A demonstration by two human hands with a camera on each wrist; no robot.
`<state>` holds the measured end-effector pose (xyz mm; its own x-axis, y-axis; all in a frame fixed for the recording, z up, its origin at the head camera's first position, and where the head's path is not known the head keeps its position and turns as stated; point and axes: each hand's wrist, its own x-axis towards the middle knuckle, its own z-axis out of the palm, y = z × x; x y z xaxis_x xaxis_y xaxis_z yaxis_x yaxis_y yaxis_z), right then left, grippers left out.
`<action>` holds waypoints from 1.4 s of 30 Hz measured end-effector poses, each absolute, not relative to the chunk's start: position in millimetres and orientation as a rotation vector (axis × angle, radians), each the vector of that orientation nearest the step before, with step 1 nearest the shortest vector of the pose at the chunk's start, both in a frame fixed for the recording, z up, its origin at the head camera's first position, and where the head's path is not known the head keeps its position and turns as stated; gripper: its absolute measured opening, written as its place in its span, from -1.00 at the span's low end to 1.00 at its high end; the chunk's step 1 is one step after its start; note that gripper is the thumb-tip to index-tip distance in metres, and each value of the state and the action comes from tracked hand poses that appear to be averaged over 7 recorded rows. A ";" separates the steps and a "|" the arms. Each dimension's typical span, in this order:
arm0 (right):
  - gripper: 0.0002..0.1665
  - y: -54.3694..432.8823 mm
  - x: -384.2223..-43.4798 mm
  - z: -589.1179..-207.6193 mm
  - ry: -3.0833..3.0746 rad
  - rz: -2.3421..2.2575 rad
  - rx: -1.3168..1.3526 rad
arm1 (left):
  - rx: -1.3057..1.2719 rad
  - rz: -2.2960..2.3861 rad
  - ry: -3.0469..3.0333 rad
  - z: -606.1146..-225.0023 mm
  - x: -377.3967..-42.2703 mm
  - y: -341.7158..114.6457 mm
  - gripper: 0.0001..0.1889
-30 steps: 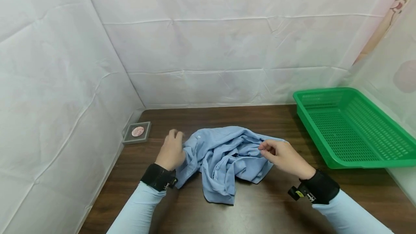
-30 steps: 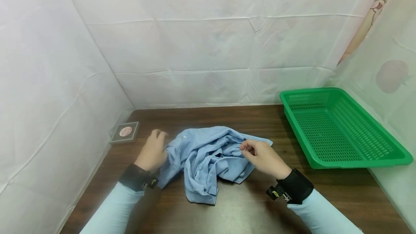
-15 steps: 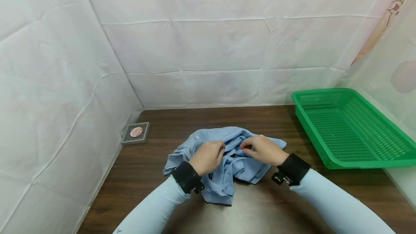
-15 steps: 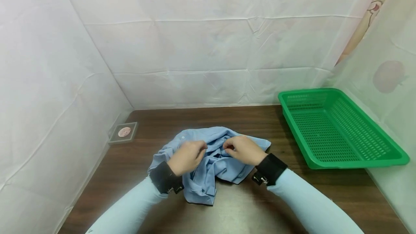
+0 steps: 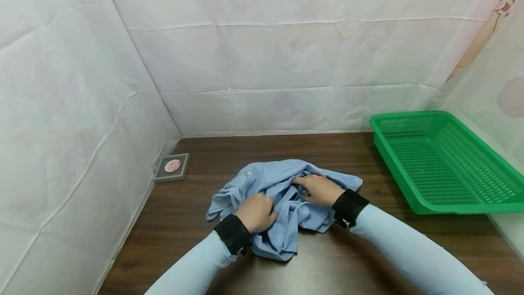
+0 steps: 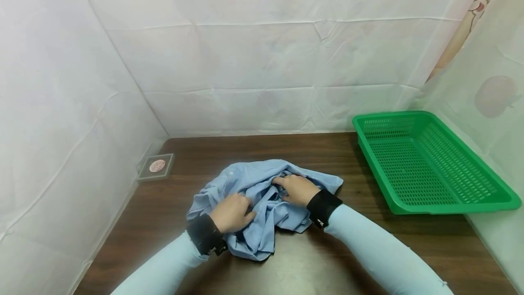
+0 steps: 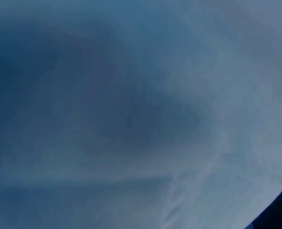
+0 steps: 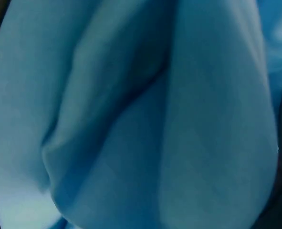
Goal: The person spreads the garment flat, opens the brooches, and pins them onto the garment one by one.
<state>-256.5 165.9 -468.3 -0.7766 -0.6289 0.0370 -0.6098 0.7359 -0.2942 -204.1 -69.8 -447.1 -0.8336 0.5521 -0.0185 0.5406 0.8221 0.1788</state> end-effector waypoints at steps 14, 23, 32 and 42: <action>-0.58 155.5 -263.1 -488.2 3.067 -0.153 -1.389 | 0.863 0.094 2.914 -458.0 -181.1 -73.6 -0.47; -0.72 156.9 -266.2 -479.6 2.990 -0.179 -1.544 | 0.857 0.072 2.916 -463.8 -179.9 -75.9 -0.46; -0.71 165.4 -266.4 -453.7 3.062 -0.345 -1.501 | 0.842 0.129 2.883 -461.6 -183.8 -83.0 -0.50; -0.68 178.0 -267.0 -417.8 3.154 -0.344 -1.532 | 0.956 0.259 2.962 -444.5 -190.3 -100.7 -0.77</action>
